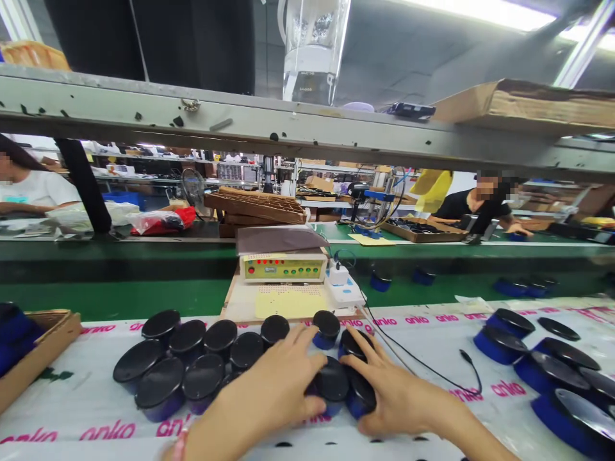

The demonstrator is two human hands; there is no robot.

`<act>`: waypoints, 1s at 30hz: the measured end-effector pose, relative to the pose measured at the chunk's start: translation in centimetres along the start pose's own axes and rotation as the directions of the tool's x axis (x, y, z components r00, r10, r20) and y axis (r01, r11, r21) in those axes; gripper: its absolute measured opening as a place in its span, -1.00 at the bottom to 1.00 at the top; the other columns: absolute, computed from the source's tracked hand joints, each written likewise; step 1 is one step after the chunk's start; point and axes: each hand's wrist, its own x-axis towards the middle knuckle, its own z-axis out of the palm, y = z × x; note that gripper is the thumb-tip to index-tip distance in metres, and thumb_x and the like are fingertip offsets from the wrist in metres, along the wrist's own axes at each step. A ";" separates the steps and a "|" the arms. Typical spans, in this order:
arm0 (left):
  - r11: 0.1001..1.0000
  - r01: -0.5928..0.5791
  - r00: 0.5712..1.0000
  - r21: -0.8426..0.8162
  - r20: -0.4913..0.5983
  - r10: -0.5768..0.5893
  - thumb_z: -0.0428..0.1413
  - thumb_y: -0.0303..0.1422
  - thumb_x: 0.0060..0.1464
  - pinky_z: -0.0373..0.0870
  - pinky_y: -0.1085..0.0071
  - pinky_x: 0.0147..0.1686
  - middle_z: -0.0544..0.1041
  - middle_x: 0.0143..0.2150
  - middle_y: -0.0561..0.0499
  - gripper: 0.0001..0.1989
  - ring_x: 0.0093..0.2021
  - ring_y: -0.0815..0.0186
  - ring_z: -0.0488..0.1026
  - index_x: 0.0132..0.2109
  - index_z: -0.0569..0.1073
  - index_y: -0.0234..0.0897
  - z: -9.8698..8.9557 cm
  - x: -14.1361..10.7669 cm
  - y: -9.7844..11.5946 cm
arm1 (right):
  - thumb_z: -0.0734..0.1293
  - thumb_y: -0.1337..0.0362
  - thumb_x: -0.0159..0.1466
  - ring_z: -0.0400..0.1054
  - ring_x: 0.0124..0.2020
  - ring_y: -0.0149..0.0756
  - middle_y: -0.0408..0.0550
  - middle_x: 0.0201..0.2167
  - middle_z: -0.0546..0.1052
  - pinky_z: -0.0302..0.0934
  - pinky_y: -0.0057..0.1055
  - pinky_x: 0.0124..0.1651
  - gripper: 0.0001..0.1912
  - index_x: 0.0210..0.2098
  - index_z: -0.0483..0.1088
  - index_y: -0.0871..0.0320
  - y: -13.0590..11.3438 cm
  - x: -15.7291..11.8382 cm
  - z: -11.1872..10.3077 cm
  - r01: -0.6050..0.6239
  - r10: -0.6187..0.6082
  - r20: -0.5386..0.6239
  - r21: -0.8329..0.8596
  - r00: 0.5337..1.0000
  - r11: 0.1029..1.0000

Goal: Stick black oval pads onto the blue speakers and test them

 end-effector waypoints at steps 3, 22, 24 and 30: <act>0.998 -0.041 0.994 0.054 0.104 0.035 0.36 -0.20 -0.30 0.13 -0.11 0.16 -0.24 0.38 -0.39 -0.18 0.34 -0.26 -0.29 0.14 0.31 -0.37 2.9 2.4 -0.1 | 0.44 0.18 -0.13 -0.32 0.34 0.17 0.19 0.36 -0.19 -0.19 -0.04 0.28 -0.41 -0.09 0.36 0.18 0.5 0.0 -0.1 0.078 -0.076 -0.117 0.008 0.990 0.997; 0.949 -0.242 0.948 -0.202 0.161 0.276 0.39 -0.06 -0.54 0.12 -0.11 0.15 -0.26 0.41 -0.11 -0.05 0.34 -0.28 -0.34 0.11 0.30 -0.07 5.4 8.3 -1.8 | 0.24 0.17 0.33 0.23 0.11 -0.11 0.06 0.16 0.28 0.14 -0.02 0.12 -0.60 0.13 0.25 0.12 12.5 3.7 -9.5 -0.232 0.267 -0.446 0.133 0.854 0.964; 0.940 -0.262 0.929 -0.218 0.205 0.307 0.39 -0.10 -0.52 0.11 -0.12 0.15 -0.33 0.41 -0.12 0.07 0.34 -0.28 -0.32 0.22 0.17 -0.03 5.4 8.4 -1.3 | 0.27 0.20 0.32 0.29 0.03 -0.13 0.05 0.11 0.32 0.23 -0.03 0.03 -0.63 0.09 0.27 0.15 14.0 6.7 -9.6 -0.322 0.346 -0.490 0.136 0.800 0.937; 0.970 -0.232 0.949 -0.066 0.202 0.241 0.25 -0.50 -0.19 0.20 -0.11 0.11 -0.39 0.41 -0.13 0.08 0.35 -0.18 -0.31 0.34 -0.21 0.09 6.2 7.8 -1.4 | 0.27 0.18 0.32 0.36 -0.08 -0.20 0.03 0.02 0.38 0.31 -0.14 -0.08 -0.64 0.06 0.28 0.17 14.9 11.7 -8.0 -0.451 0.436 -0.497 0.097 0.750 0.887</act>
